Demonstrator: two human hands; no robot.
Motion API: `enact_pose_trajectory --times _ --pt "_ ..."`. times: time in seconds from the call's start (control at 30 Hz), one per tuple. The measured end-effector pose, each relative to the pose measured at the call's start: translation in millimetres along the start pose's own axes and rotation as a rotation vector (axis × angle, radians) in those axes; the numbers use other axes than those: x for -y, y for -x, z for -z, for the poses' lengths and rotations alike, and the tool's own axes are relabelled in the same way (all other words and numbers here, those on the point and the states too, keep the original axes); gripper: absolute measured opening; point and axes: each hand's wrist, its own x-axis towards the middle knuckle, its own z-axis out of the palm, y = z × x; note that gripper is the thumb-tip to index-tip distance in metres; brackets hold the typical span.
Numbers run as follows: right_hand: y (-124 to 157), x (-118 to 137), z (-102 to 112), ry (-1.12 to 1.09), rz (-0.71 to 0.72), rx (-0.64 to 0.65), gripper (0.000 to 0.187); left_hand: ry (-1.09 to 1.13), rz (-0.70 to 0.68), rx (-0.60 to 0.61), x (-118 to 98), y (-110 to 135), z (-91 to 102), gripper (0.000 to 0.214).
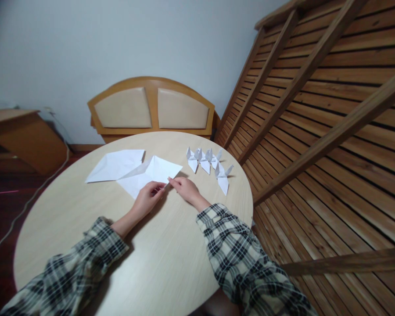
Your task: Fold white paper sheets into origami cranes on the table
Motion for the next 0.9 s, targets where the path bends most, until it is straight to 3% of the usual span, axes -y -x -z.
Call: enact_pose_trajectory --times 0.37,0.53,0.67,0.83,0.9 --pt "0.3 0.5 -0.8 0.101 0.025 -0.084 0.037 0.055 -0.056 0.146 -10.2 2.3 -3.5 0.022" --pt "-2.5 -12.0 -3.3 -0.024 0.011 -0.093 0.027 0.048 -0.122 0.188 -17.4 3.5 0.9 0.026" --pt "-4.1 -13.7 -2.3 -0.247 -0.022 -0.068 0.022 -0.028 -0.147 0.043 -13.9 -1.4 12.0 0.023" --pt "-4.8 -10.0 4.3 -0.351 -0.112 -0.048 0.017 -0.182 -0.112 -0.328 7.4 -12.3 40.8 0.025" --pt "-4.9 -9.5 7.6 -0.37 -0.141 -0.033 0.016 -0.207 -0.057 -0.415 20.9 -16.0 51.7 0.034"
